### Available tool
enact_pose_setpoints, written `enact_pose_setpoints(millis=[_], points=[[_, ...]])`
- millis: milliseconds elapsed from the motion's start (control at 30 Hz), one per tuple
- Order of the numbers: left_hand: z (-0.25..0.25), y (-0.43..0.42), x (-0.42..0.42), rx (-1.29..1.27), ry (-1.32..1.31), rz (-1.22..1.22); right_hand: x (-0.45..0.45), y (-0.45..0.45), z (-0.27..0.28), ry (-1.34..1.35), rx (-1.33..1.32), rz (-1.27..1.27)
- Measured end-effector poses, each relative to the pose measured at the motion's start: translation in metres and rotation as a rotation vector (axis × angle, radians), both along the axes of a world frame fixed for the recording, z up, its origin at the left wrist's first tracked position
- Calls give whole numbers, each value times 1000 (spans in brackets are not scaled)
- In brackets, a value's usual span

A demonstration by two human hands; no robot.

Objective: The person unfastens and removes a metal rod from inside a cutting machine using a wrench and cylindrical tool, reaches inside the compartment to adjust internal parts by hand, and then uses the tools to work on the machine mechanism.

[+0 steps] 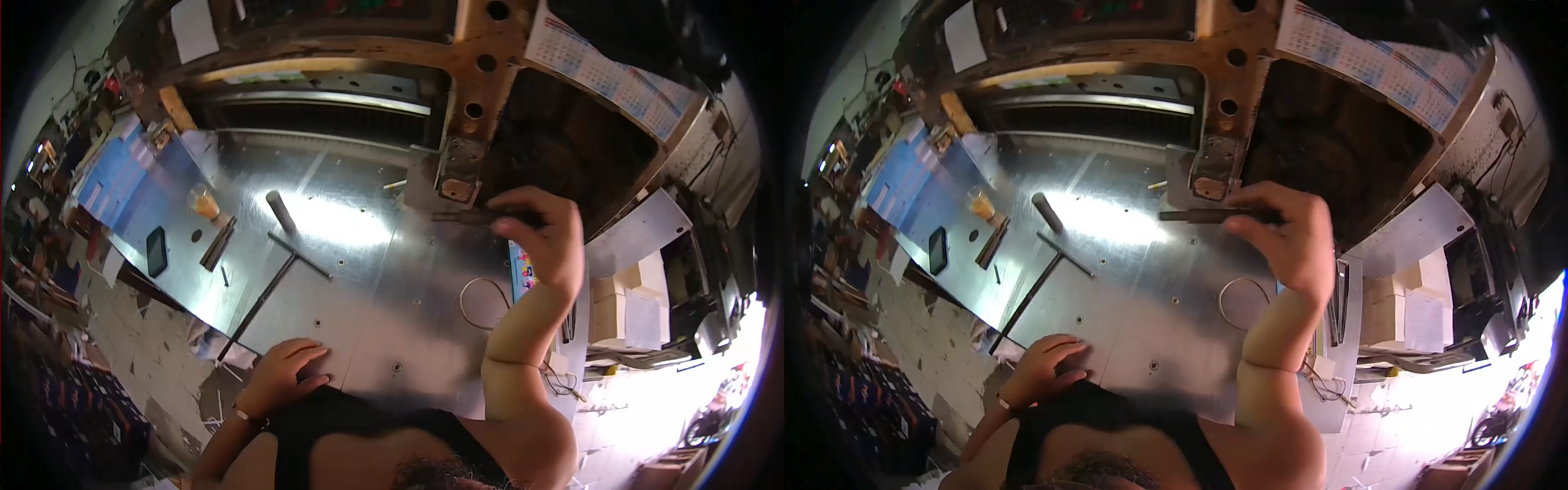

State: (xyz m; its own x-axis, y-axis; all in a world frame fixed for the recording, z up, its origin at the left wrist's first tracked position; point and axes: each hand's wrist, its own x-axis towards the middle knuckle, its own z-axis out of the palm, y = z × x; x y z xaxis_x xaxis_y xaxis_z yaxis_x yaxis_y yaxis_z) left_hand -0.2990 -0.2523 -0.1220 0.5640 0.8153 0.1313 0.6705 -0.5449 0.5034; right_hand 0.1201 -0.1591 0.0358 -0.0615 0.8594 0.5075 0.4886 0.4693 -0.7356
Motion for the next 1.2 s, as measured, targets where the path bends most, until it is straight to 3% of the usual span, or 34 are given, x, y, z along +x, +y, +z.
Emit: enact_pose_setpoints(millis=[167,300,433,533,633,933,1033,1200], points=[[-19,-1,-4,89,-46,24,-60,49,-43,-433,-157,-4],[-30,16,1,165,-6,49,-78,83,-135,-679,-253,-104],[-47,19,6,224,-1,105,-72,77,-169,-591,-377,-38],[-48,19,7,223,-3,119,-68,74,-181,-752,-230,-91],[-48,20,6,210,16,120,-64,73,-192,-739,-217,-143],[-48,23,6,199,31,116,-56,58,-188,-621,-77,-188],[-45,23,7,182,31,104,-56,56,-187,-653,-192,-183],[-40,23,4,149,26,119,-70,62,-198,-488,-207,-181]])
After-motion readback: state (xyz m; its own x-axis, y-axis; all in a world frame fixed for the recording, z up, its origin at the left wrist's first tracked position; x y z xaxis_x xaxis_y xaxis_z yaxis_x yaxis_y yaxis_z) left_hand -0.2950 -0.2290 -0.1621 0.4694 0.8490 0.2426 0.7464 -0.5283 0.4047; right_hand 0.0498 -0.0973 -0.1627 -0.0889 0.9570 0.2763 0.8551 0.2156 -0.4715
